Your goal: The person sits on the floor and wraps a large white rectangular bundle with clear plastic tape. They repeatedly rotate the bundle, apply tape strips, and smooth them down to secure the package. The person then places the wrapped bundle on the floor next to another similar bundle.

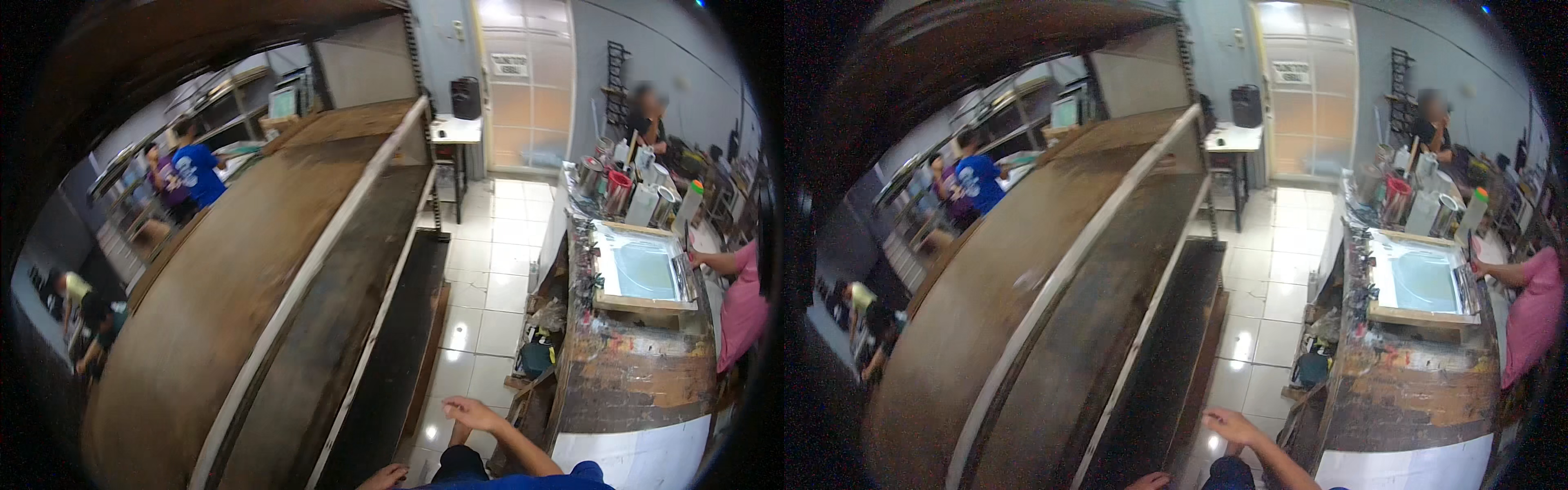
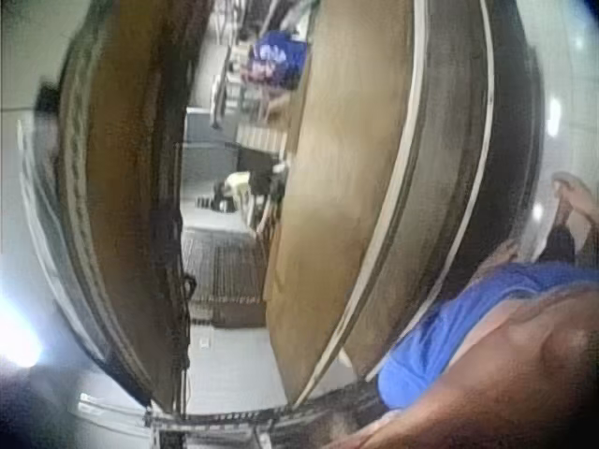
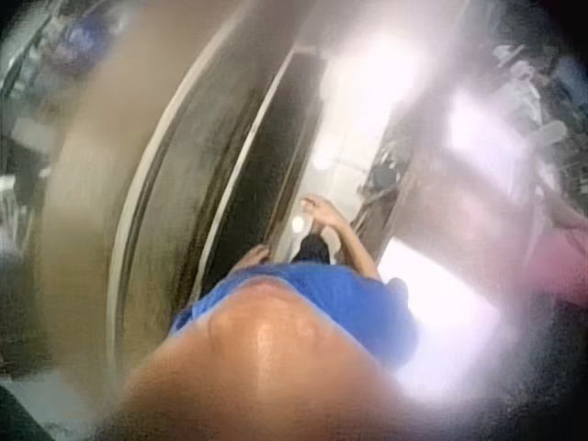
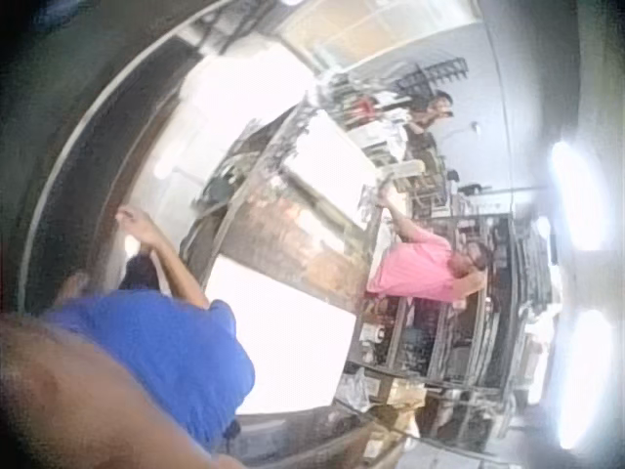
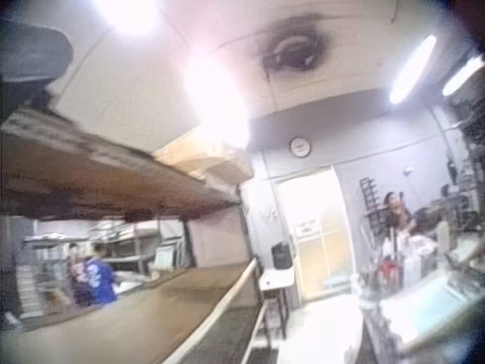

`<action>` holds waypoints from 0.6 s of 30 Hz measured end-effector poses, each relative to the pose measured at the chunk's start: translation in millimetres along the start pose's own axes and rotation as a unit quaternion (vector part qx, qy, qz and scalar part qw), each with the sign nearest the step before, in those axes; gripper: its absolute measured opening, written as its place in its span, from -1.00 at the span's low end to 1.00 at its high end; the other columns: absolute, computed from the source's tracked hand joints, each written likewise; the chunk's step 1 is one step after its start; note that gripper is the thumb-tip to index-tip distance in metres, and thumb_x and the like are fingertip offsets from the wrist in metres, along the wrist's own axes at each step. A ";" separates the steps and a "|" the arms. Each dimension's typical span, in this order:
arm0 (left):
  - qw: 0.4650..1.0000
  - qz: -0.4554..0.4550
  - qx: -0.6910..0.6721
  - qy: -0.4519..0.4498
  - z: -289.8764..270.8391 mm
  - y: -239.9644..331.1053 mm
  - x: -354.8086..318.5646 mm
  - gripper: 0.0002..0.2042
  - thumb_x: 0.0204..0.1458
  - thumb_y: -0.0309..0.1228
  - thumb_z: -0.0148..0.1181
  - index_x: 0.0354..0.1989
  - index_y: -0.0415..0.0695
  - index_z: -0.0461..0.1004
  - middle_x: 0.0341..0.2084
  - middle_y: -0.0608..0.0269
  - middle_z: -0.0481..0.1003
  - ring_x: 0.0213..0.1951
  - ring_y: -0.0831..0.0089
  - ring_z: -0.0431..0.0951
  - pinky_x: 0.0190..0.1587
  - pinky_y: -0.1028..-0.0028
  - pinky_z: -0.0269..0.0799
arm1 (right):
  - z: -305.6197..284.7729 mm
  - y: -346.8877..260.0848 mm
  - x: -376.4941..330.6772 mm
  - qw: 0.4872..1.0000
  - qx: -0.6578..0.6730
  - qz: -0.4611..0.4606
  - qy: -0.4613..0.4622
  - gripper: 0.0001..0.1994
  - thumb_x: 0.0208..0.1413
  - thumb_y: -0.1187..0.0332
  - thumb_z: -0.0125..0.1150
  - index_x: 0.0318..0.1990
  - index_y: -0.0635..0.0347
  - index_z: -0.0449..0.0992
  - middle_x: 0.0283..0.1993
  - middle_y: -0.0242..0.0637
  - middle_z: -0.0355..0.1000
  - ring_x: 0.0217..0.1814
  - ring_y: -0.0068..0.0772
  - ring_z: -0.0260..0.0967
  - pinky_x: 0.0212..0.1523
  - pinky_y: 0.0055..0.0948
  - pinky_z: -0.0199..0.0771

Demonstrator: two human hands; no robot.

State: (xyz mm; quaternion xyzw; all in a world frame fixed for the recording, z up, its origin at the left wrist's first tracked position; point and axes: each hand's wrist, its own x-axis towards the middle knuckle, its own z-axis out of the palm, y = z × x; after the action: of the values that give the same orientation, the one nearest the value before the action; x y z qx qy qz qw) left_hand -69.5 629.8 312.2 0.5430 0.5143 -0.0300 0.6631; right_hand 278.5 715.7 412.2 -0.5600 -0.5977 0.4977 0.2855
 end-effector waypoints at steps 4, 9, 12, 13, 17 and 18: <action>0.997 0.076 0.010 -0.030 -44.2 199.9 49.5 -0.61 0.25 -0.13 -0.03 0.05 -0.18 0.43 -0.10 0.28 0.50 0.01 0.46 0.40 0.09 0.45 0.28 | -132.9 -15.2 48.9 0.983 0.148 0.026 0.107 -0.59 0.31 0.19 -0.06 0.16 0.29 0.34 -0.07 -0.18 0.49 -0.07 -0.43 0.45 -0.01 -0.43 0.43; 0.993 0.111 0.000 0.026 -82.1 295.7 126.9 -0.62 0.25 -0.19 -0.03 0.06 -0.24 0.42 -0.12 0.19 0.52 -0.03 0.44 0.46 0.07 0.45 0.33 | -296.0 -112.7 63.1 0.948 0.185 -0.053 0.255 -0.67 0.28 0.28 -0.02 0.07 0.31 0.41 -0.21 -0.29 0.50 -0.23 -0.54 0.45 -0.24 -0.55 0.42; 0.991 0.131 -0.018 -0.013 -88.8 352.6 172.2 -0.63 0.26 -0.22 -0.04 0.06 -0.26 0.42 -0.11 0.16 0.51 -0.01 0.42 0.46 0.07 0.44 0.33 | -377.8 -169.7 36.8 0.921 0.168 -0.105 0.336 -0.67 0.27 0.26 -0.01 0.07 0.27 0.43 -0.23 -0.30 0.50 -0.29 -0.58 0.45 -0.35 -0.62 0.36; 0.989 0.137 -0.034 -0.033 -88.8 371.5 190.3 -0.63 0.26 -0.23 -0.05 0.06 -0.27 0.41 -0.10 0.16 0.51 -0.01 0.42 0.46 0.07 0.44 0.33 | -401.8 -183.4 24.5 0.908 0.157 -0.150 0.357 -0.66 0.27 0.23 0.00 0.07 0.27 0.42 -0.25 -0.30 0.49 -0.32 -0.59 0.44 -0.37 -0.66 0.34; 0.980 0.188 0.011 -0.059 -91.9 486.4 248.0 -0.65 0.26 -0.28 -0.05 0.05 -0.29 0.41 -0.09 0.16 0.51 -0.01 0.42 0.48 0.06 0.44 0.35 | -473.6 -253.3 -14.7 0.848 0.034 -0.299 0.436 -0.49 0.28 0.04 -0.03 0.09 0.39 0.37 -0.33 -0.30 0.45 -0.51 -0.65 0.32 -0.55 -0.72 0.18; 0.978 0.200 -0.008 -0.059 -91.9 507.5 270.0 -0.67 0.26 -0.31 -0.04 0.04 -0.30 0.41 -0.10 0.16 0.51 -0.03 0.42 0.49 0.05 0.45 0.36 | -485.5 -270.9 -20.8 0.828 -0.002 -0.311 0.466 -0.42 0.27 -0.04 -0.07 0.09 0.41 0.36 -0.36 -0.29 0.43 -0.54 -0.65 0.30 -0.59 -0.73 0.18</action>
State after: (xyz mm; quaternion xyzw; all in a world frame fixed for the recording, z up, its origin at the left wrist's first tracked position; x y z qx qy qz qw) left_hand 301.1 1046.1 480.0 0.6272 0.3550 0.0752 0.6891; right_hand 614.9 862.6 830.3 -0.5101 -0.5378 0.0612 0.6684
